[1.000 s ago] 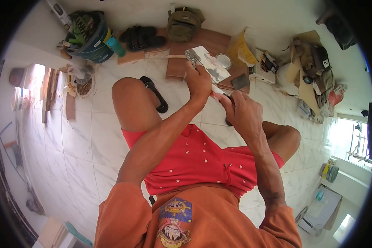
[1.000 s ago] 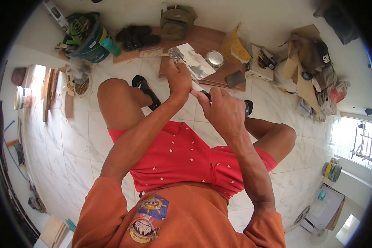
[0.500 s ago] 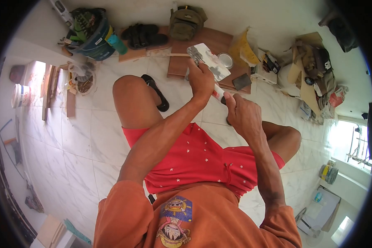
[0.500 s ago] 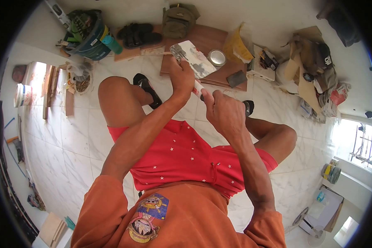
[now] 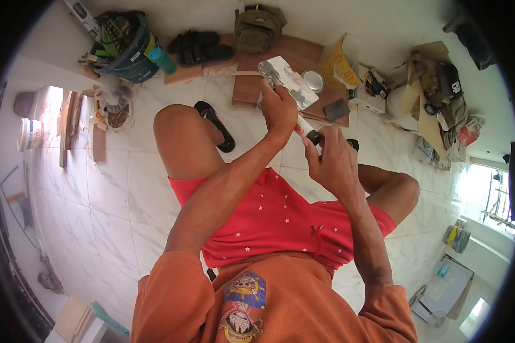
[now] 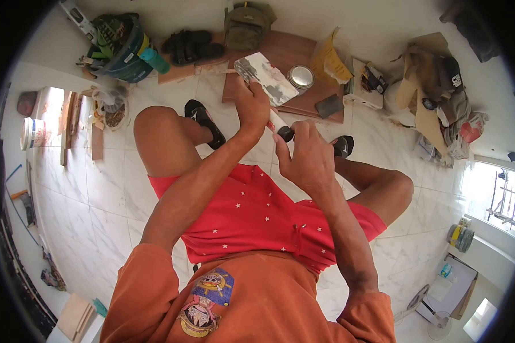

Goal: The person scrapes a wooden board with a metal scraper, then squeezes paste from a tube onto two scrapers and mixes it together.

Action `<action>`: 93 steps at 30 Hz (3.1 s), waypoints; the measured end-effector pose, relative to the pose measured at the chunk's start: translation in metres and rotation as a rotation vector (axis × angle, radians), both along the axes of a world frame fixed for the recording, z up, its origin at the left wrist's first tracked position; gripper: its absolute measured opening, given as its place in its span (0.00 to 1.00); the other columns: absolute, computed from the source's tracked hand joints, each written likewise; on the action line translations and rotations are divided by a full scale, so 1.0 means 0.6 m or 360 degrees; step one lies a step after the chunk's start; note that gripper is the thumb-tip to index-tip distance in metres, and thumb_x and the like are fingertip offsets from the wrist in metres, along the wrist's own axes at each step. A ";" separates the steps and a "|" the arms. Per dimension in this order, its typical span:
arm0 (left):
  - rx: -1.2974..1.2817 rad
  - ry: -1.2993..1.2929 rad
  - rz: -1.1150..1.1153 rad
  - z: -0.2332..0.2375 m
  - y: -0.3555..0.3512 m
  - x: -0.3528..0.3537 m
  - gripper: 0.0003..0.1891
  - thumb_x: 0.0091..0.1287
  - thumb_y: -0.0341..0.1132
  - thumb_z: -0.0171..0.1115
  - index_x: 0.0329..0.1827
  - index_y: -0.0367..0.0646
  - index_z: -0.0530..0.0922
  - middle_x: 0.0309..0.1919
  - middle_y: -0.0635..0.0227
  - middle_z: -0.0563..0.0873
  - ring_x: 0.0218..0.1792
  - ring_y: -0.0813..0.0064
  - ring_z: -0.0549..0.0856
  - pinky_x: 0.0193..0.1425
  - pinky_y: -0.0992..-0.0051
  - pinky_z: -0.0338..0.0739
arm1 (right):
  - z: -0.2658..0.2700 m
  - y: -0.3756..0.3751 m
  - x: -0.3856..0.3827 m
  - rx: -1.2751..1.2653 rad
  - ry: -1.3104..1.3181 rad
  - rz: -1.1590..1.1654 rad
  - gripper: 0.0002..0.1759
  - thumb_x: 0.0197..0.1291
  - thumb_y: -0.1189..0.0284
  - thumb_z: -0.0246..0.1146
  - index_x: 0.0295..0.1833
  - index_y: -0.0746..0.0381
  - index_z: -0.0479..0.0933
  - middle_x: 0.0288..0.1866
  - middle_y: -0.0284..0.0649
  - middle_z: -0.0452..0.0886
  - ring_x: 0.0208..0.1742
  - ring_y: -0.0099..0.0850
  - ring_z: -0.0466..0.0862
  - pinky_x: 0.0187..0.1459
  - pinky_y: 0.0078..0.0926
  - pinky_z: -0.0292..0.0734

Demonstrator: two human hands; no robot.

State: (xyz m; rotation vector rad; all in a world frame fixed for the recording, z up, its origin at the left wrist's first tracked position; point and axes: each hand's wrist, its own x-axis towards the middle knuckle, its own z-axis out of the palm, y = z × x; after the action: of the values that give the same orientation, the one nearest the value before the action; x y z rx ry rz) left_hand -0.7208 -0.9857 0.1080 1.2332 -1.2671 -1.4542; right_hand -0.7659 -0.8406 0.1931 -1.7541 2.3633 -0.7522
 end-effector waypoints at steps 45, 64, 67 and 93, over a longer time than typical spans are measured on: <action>0.0228 0.0437 0.0117 0.090 -0.112 0.091 0.11 0.80 0.40 0.48 0.48 0.42 0.72 0.34 0.70 0.80 0.18 0.84 0.71 0.15 0.80 0.60 | -0.472 -0.051 -0.281 0.0033 -0.2328 -0.1661 0.26 0.75 0.50 0.54 0.41 0.66 0.74 0.29 0.40 0.79 0.28 0.34 0.84 0.26 0.32 0.77; 0.0502 0.0465 -0.0016 0.115 -0.150 0.119 0.19 0.79 0.42 0.52 0.65 0.40 0.71 0.56 0.65 0.80 0.58 0.72 0.81 0.62 0.69 0.77 | -0.631 -0.276 -0.115 0.0290 -0.2841 -0.2062 0.33 0.63 0.57 0.73 0.59 0.72 0.71 0.54 0.60 0.76 0.53 0.48 0.82 0.53 0.54 0.81; 0.0581 0.0556 0.0005 0.119 -0.152 0.119 0.16 0.79 0.39 0.51 0.64 0.40 0.72 0.55 0.66 0.82 0.55 0.76 0.82 0.60 0.72 0.79 | -0.636 -0.295 -0.102 0.0169 -0.3093 -0.2084 0.26 0.65 0.61 0.72 0.58 0.66 0.72 0.53 0.51 0.77 0.55 0.45 0.82 0.56 0.52 0.78; -0.1119 0.0302 -0.0197 0.211 -0.015 0.099 0.22 0.77 0.26 0.56 0.70 0.31 0.60 0.57 0.55 0.80 0.52 0.76 0.83 0.54 0.76 0.80 | 0.052 0.007 -0.056 -0.0749 -0.1765 -0.0352 0.15 0.74 0.66 0.63 0.56 0.67 0.81 0.37 0.30 0.83 0.38 0.17 0.78 0.42 0.20 0.76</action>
State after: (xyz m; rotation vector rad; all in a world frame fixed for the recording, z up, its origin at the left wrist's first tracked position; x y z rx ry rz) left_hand -0.6614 -0.9948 0.2349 0.5439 -1.5520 -1.0269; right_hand -0.7998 -0.8366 0.2245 -0.7292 1.6346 -1.8095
